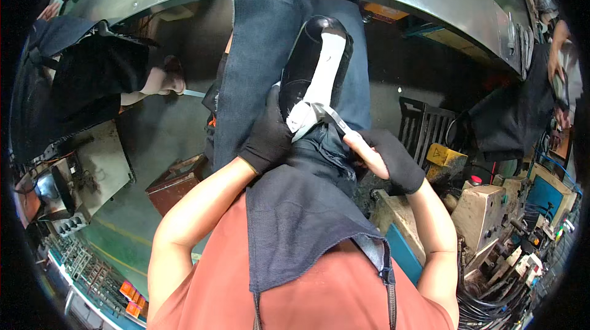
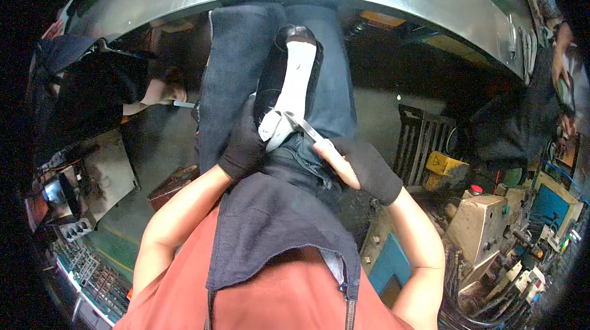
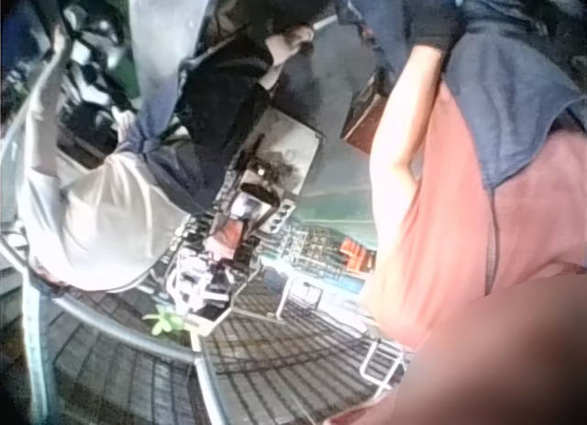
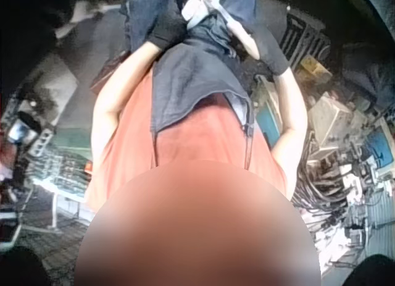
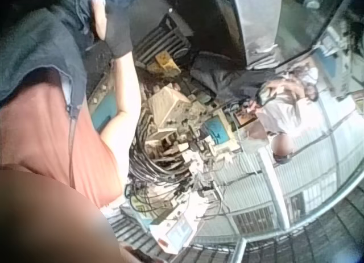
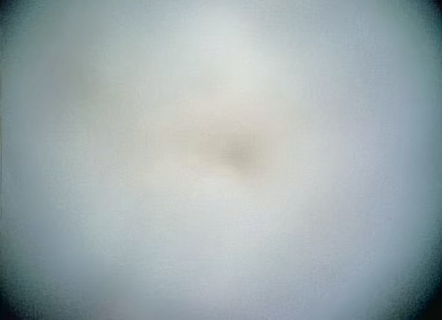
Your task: Pull the upper material over the last and trim excess using pliers and a knife.
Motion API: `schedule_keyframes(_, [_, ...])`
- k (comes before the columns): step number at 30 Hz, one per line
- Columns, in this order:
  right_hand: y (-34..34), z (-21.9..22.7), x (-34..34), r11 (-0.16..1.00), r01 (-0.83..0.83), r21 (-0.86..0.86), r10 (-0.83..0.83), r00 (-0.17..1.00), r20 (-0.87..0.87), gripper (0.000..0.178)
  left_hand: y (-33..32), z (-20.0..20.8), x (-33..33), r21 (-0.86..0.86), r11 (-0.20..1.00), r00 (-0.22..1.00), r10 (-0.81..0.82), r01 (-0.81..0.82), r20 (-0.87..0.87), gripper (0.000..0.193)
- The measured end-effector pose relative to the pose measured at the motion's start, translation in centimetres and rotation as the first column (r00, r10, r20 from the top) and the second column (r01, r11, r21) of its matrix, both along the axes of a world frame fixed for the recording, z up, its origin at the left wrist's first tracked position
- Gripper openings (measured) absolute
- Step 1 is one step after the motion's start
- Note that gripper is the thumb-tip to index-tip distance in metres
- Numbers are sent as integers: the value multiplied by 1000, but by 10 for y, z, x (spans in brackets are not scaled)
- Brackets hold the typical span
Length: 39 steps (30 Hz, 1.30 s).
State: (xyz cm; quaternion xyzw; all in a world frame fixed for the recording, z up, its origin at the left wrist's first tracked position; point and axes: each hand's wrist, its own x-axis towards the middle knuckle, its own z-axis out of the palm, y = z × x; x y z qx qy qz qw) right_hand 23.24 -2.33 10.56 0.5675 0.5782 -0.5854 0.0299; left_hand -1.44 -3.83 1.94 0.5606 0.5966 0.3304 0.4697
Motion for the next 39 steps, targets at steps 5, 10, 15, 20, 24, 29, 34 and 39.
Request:
schedule_keyframes(5, [24,61,-50,882,-148,447,276,932,-237,32,-22,-50,-9,143,970,974,-177,197,-141,92])
schedule_keyframes(10, [10,7,-36,988,-54,146,69,993,-96,29,-11,0,-9,61,991,990,-118,123,-80,112])
schedule_keyframes(15, [-17,8,-49,831,-26,556,125,982,-141,33,-17,5,-14,78,994,997,-73,71,24,104])
schedule_keyframes(20, [-56,-41,-14,926,277,256,-253,960,-123,31,5,91,-71,29,947,922,-304,320,-239,87])
schedule_keyframes(24, [-95,-41,6,791,573,213,-528,816,-235,41,40,161,-107,152,988,1000,7,-5,-11,88])
schedule_keyframes(29, [-70,-19,-19,766,642,19,-617,744,-256,36,47,38,1,237,971,975,-20,-34,221,81])
schedule_keyframes(34, [-22,-2,8,969,232,82,-217,963,-159,39,-4,7,0,63,994,994,-94,91,48,81])
schedule_keyframes(39, [42,29,-18,785,-401,472,376,914,150,42,-7,11,1,56,992,993,-109,112,-50,79])
